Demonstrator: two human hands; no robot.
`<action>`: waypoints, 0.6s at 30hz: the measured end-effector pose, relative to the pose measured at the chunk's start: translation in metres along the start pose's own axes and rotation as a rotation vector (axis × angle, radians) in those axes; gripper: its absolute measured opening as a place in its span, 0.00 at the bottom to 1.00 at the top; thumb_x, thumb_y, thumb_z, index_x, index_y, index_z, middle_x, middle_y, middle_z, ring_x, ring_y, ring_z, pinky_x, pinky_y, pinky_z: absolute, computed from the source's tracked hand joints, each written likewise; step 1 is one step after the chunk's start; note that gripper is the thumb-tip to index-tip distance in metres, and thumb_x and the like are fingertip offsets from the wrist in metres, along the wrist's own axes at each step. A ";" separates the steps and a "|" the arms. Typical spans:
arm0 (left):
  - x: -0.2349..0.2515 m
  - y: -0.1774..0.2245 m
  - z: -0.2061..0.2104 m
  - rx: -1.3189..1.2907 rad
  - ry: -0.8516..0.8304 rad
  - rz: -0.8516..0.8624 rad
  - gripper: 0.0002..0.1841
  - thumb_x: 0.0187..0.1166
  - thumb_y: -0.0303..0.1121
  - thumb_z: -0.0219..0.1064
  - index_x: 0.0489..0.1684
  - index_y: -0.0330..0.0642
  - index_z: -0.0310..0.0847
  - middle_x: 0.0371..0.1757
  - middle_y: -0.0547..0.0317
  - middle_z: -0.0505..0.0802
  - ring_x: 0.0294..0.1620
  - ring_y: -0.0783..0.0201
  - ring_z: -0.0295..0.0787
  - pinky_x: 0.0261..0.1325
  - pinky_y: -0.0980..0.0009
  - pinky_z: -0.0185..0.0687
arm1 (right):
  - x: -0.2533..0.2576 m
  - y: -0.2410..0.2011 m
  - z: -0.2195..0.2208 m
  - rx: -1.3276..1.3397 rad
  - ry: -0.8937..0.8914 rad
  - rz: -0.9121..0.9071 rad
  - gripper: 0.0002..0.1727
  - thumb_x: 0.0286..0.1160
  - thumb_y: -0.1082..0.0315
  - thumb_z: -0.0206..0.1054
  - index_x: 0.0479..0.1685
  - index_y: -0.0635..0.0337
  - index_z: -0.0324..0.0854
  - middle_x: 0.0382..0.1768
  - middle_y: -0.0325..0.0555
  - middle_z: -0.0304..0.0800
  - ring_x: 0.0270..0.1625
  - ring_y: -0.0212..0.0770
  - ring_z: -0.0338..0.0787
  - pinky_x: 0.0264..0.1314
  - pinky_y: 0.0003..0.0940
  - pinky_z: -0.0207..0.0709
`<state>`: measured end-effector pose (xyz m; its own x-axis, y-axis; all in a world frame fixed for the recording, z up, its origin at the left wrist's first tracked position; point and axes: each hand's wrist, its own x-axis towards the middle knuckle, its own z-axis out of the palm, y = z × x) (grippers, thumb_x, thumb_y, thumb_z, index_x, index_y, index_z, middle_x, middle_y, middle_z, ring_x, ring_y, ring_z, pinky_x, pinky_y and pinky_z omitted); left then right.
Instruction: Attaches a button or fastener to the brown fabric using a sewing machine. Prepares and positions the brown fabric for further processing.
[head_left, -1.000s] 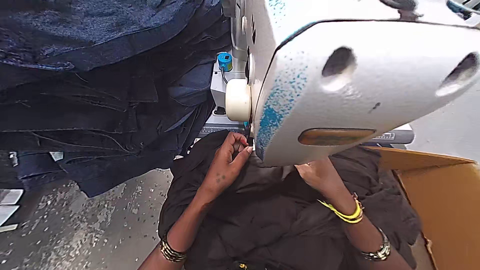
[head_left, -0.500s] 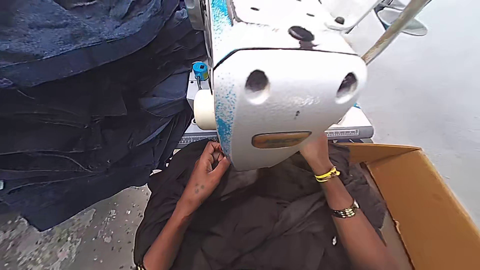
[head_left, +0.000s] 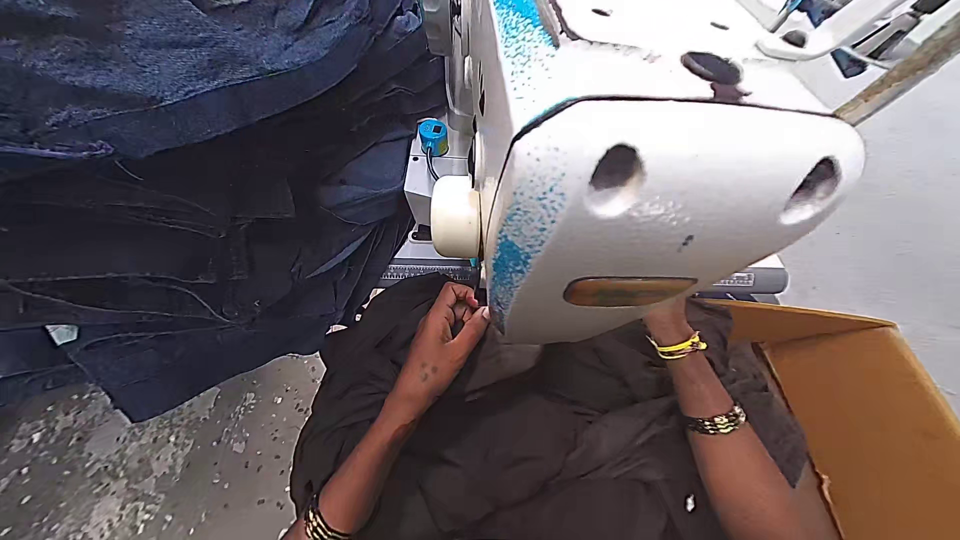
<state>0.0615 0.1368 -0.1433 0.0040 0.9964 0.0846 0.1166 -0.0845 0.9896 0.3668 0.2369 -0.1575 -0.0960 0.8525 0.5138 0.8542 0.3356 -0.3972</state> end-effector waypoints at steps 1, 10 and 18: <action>0.001 -0.001 0.000 0.002 -0.005 0.002 0.06 0.80 0.31 0.65 0.47 0.42 0.74 0.23 0.78 0.75 0.22 0.85 0.70 0.30 0.88 0.67 | 0.001 -0.001 -0.004 0.012 0.023 0.028 0.11 0.77 0.66 0.69 0.45 0.66 0.92 0.45 0.62 0.93 0.52 0.62 0.92 0.59 0.59 0.81; -0.066 0.038 -0.030 0.274 -0.645 0.472 0.21 0.90 0.42 0.57 0.21 0.42 0.78 0.15 0.58 0.77 0.16 0.65 0.74 0.20 0.69 0.68 | -0.025 -0.091 -0.023 0.044 0.141 -0.558 0.13 0.80 0.62 0.64 0.29 0.58 0.84 0.26 0.47 0.89 0.33 0.43 0.90 0.36 0.36 0.83; -0.089 0.052 -0.140 0.352 -0.391 0.346 0.16 0.87 0.41 0.62 0.34 0.36 0.80 0.32 0.60 0.87 0.39 0.79 0.83 0.48 0.77 0.79 | -0.031 -0.115 -0.036 0.226 0.010 -0.567 0.08 0.68 0.68 0.72 0.26 0.63 0.87 0.25 0.46 0.89 0.31 0.40 0.90 0.32 0.33 0.81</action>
<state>-0.0722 0.0432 -0.0833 0.4548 0.8461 0.2780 0.3636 -0.4614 0.8093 0.2896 0.1575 -0.1007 -0.4980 0.5128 0.6994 0.5418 0.8137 -0.2108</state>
